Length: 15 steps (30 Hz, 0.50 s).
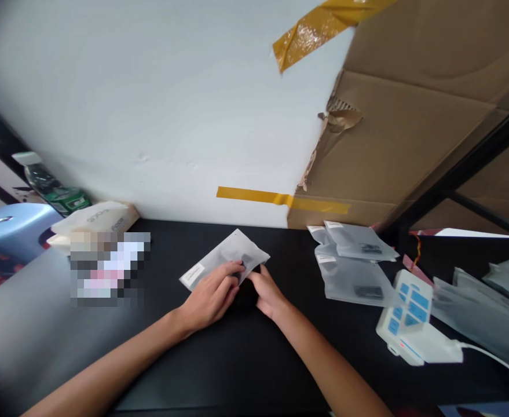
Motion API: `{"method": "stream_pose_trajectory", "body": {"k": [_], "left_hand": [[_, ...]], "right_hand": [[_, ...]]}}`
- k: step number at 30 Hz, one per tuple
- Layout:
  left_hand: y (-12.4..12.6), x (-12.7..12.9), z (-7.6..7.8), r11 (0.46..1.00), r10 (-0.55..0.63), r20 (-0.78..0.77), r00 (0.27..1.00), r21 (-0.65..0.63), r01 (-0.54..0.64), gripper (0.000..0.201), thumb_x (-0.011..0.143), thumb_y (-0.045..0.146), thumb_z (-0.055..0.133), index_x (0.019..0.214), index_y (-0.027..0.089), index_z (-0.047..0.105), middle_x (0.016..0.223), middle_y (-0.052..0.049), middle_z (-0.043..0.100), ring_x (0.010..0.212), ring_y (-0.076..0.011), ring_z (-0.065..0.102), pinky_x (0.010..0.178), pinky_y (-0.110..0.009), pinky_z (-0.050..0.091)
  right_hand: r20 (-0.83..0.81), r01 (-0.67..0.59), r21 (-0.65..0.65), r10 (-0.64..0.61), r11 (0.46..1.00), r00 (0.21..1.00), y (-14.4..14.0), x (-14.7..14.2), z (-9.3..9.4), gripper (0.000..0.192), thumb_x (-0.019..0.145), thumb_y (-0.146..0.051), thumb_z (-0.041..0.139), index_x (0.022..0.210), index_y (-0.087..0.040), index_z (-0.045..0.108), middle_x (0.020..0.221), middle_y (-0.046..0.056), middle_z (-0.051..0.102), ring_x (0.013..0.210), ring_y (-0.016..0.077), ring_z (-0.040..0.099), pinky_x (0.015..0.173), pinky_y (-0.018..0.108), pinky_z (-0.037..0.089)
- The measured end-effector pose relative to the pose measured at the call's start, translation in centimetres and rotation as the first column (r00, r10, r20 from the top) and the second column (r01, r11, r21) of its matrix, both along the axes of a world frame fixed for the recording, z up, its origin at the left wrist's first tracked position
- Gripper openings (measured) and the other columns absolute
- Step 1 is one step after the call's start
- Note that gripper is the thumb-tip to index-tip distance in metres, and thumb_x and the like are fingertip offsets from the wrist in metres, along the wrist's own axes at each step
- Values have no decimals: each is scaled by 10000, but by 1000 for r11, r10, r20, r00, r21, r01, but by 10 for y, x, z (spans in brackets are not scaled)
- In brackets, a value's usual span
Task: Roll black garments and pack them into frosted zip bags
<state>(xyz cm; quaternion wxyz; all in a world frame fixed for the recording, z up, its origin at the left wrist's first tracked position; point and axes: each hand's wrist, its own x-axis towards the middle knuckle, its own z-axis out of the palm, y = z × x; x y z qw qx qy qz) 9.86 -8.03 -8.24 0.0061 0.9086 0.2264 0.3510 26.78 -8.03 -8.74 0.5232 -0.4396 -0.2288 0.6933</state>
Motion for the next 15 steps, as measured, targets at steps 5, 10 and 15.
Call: {"method": "stream_pose_trajectory", "body": {"k": [5, 10, 15], "left_hand": [[-9, 7, 4, 997, -73, -61, 995, 15, 74, 115, 993, 196, 499, 1082, 152, 556, 1354, -178, 615, 1367, -274, 522, 1190, -511, 408], [-2, 1, 5, 997, 71, -154, 985, 14, -70, 140, 953, 232, 540, 1025, 133, 608, 1527, -240, 451, 1503, -377, 306, 1205, -621, 326], [-10, 8, 2, 1000, -9, -163, 987, -23, 5, 154, 945, 142, 456, 963, 149, 609, 1554, -224, 428, 1502, -310, 332, 1236, -593, 279]], "right_hand": [[-316, -49, -159, -4, 986, 949, 4, 6, 6, 250, 807, -399, 770, 832, -159, 704, 754, 36, 742, 753, 191, 704, 709, 291, 570], [-317, 84, -92, -109, 992, 942, 7, 15, 15, 311, 891, -446, 673, 1072, -196, 714, 1060, 45, 778, 991, 231, 723, 832, 348, 597], [-94, 120, -43, -124, 992, 988, 5, -10, 0, 425, 764, -647, 710, 819, -227, 668, 889, 85, 760, 1024, 322, 709, 817, 429, 607]]}}
